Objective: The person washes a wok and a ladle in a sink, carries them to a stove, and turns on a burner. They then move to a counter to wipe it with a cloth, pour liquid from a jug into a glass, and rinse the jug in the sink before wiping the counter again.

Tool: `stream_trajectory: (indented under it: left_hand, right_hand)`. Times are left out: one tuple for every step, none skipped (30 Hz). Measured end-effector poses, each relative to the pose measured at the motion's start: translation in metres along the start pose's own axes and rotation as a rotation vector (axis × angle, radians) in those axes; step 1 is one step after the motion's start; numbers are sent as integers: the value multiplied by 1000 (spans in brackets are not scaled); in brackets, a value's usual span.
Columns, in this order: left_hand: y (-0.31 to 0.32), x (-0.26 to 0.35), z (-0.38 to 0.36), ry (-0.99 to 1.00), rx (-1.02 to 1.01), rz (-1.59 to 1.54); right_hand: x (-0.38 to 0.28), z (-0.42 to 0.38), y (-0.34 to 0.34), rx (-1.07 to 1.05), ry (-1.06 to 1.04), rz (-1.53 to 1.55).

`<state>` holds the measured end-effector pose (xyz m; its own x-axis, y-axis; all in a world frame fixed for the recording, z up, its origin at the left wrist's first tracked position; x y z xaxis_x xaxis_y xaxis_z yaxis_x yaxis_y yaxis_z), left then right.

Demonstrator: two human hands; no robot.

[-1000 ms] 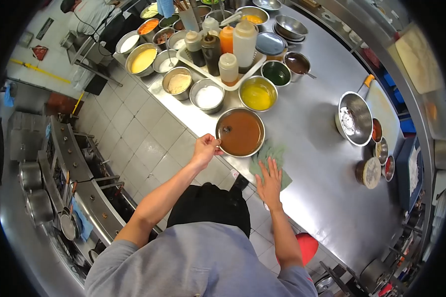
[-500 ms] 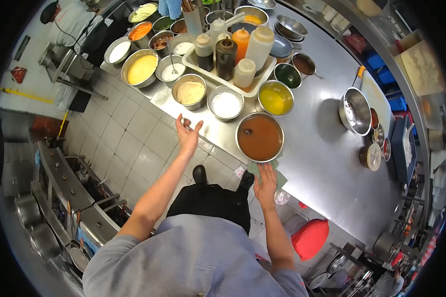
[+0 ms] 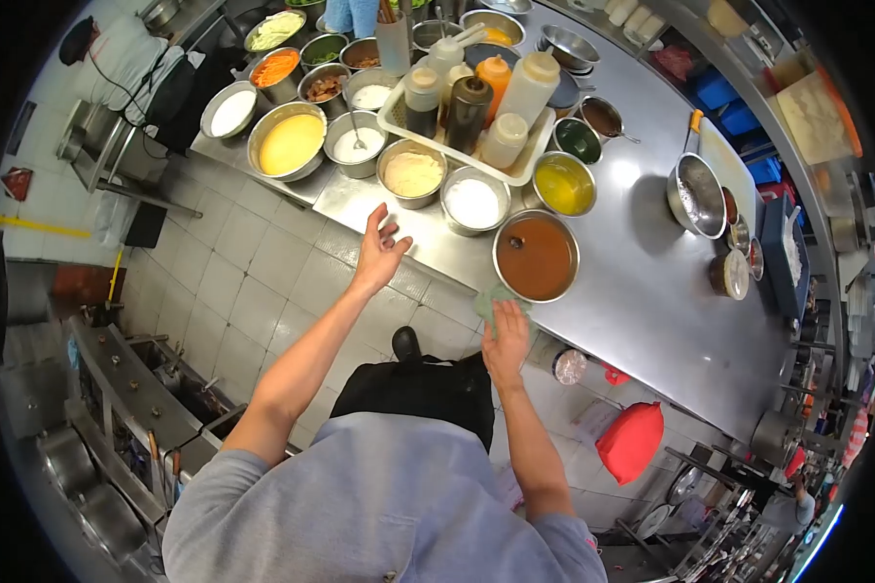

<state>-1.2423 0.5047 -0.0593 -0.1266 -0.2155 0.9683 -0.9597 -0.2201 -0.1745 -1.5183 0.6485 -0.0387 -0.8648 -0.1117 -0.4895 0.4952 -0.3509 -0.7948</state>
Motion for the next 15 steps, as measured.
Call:
stream_trajectory:
  left_hand:
    - [-14,-6,-9,13,-12,22]
    - [-29,-14,-20,28,-26,44]
    - [-45,-25,-35,16,-20,51]
    - [-62,-38,-53,5,-17,59]
    - [-80,-56,-73,-10,-5,79]
    - [-99,-74,-93,-22,7,99]
    - [-118,-93,-114,-48,12,121]
    - [-137,-109,-137,-74,17,144]
    - [-157,-125,-160,-128,39,177]
    - [-175,-139,-183,-184,61,210]
    - [-193,-149,-207,-220,92,223]
    - [-208,-157,-229,-254,125,233]
    - [-222,-165,-248,-286,162,254]
    - [-234,-171,-268,-321,199,275]
    - [-244,-178,-285,-357,247,272]
  right_hand:
    - [-14,1,11,-24,-30,13]
    - [-32,3,26,-75,-84,42]
    - [-52,9,42,-121,-137,69]
    - [-72,15,59,-165,-187,96]
    - [-92,24,76,-147,-249,113]
    - [-114,36,95,-127,-311,131]
    - [-136,51,108,-121,-304,166]
    - [-158,66,122,-114,-297,202]
    - [-174,80,145,-101,-259,221]
    - [-187,94,170,-89,-222,238]
    - [-201,109,196,-93,-208,248]
    - [-216,126,218,-96,-197,257]
    - [-236,141,226,-110,-199,233]
    - [-253,152,230,-127,-200,209]
    - [-265,158,240,-141,-238,170]
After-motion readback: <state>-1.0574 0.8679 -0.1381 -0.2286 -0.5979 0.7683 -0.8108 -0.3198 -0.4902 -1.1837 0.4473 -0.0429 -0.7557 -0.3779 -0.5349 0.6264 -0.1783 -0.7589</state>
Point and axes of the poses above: each hand's wrist, its own z-axis towards the middle knuckle, its own y-axis out of the palm, x = y × z, the point moved 10 cm from there along z, towards the middle knuckle, and after that the axes turned 7 degrees about x, right-handed, at the moved point
